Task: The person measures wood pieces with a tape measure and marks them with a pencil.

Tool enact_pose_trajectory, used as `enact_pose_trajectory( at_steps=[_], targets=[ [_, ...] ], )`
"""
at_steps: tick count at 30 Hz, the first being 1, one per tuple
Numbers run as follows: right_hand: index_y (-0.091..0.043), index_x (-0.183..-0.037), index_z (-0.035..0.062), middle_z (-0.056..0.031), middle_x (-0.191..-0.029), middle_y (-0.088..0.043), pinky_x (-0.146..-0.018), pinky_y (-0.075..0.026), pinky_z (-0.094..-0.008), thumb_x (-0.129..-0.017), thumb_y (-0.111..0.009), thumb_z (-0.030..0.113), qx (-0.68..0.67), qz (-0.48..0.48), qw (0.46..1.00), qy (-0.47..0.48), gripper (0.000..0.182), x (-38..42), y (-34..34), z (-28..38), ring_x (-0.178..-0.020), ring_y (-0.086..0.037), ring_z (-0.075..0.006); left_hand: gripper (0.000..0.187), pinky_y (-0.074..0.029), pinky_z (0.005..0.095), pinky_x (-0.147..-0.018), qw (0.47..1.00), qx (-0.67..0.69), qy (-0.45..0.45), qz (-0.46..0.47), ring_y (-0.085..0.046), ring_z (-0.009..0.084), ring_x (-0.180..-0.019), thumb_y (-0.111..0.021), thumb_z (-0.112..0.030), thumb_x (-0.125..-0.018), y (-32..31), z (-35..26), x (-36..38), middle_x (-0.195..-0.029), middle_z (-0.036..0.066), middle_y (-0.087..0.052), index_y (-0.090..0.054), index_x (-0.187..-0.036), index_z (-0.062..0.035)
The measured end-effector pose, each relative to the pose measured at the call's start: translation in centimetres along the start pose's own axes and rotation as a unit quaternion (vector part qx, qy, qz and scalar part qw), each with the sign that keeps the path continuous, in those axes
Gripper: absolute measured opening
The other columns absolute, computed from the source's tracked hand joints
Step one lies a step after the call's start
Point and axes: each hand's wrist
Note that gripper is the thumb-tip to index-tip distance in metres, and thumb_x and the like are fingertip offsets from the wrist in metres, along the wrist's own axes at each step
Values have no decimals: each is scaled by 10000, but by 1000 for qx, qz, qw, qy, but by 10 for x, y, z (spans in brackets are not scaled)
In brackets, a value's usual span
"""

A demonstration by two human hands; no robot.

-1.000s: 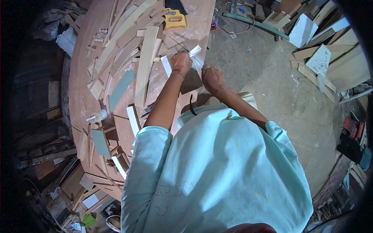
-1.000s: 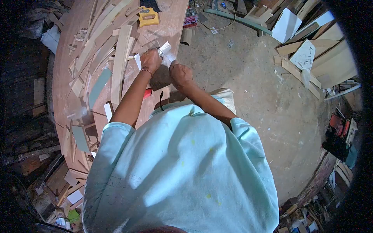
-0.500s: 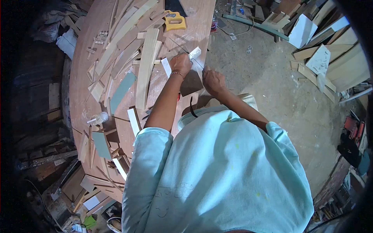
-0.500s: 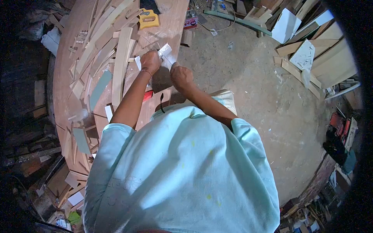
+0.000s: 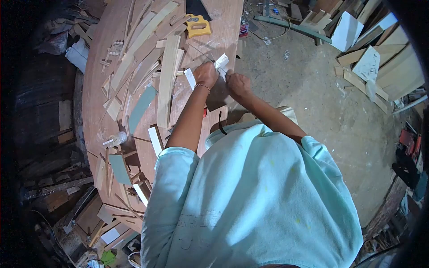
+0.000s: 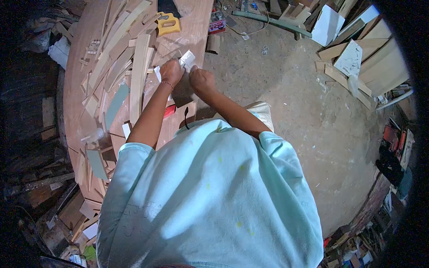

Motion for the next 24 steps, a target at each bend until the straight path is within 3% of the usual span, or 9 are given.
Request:
enact_pose_trajectory(
  at_steps=[1,3,9,12,16,18,19,21,24],
  targets=[
    [-477,-696,15,-181,-641,-555,-549,-443,-405,-788,-338,186,0,1,1000,-1,239,5,5,-1,-615,-558,-326,147,-450,352,-663,1000,0,1,1,-562,291,-766,-557,-136,-626,2,1,-1,-777,199,-565,-598,-711,-23],
    [-471,-702,13,-179,-630,-553,-530,-443,-398,-792,-340,194,269,56,961,32,242,13,21,-1,-599,-556,-325,234,-441,369,-637,1000,16,-17,17,-552,308,-749,-587,-194,-611,2,2,-2,-771,203,-558,-572,-726,9],
    [-454,-778,7,-186,-670,-555,-521,-444,-393,-795,-319,159,278,68,957,56,204,-7,8,6,-619,-556,-333,154,-454,362,-641,998,-6,-21,-59,-562,303,-727,-562,-154,-628,-9,0,3,-762,185,-567,-594,-698,-21],
    [-461,-775,18,-175,-674,-556,-520,-447,-384,-785,-326,146,297,69,947,105,186,-18,4,16,-632,-561,-315,156,-456,360,-633,997,-24,-40,-64,-562,304,-733,-556,-148,-633,-15,8,-1,-770,191,-566,-595,-708,-17],
    [-464,-770,31,-156,-640,-553,-507,-451,-363,-775,-352,147,287,53,952,88,162,-24,-8,-7,-610,-567,-288,148,-455,362,-639,999,-7,-22,-34,-561,304,-743,-543,-128,-634,-9,7,-7,-771,196,-564,-597,-715,-16],
    [-464,-762,29,-154,-626,-551,-510,-452,-363,-773,-365,152,147,38,985,84,158,-9,-4,-21,-586,-567,-278,143,-452,364,-645,1000,6,-22,9,-562,298,-750,-525,-110,-642,3,3,-4,-767,203,-562,-598,-719,-14],
    [-464,-762,29,-154,-626,-551,-510,-452,-363,-773,-365,152,149,41,984,84,158,1,5,-13,-586,-567,-278,143,-452,364,-645,1000,8,-20,11,-562,298,-750,-525,-110,-642,4,3,-3,-767,203,-562,-598,-719,-14],
    [-476,-752,3,-155,-634,-563,-524,-462,-337,-742,-432,137,317,63,942,90,141,15,25,2,-626,-580,-262,139,-448,364,-656,1000,17,-21,15,-563,292,-748,-520,-104,-635,3,1,-1,-761,203,-563,-595,-708,-13],
    [-469,-753,-6,-157,-628,-562,-520,-461,-342,-742,-436,145,320,75,942,70,154,1,15,5,-604,-577,-271,136,-448,359,-657,1000,1,-7,-27,-562,291,-751,-521,-104,-632,-1,-5,5,-766,207,-561,-592,-702,-12]
  ],
)
Point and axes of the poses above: each hand's wrist, its own x-axis away from the middle knuckle, its own y-axis out of the back of the hand, z = x × y
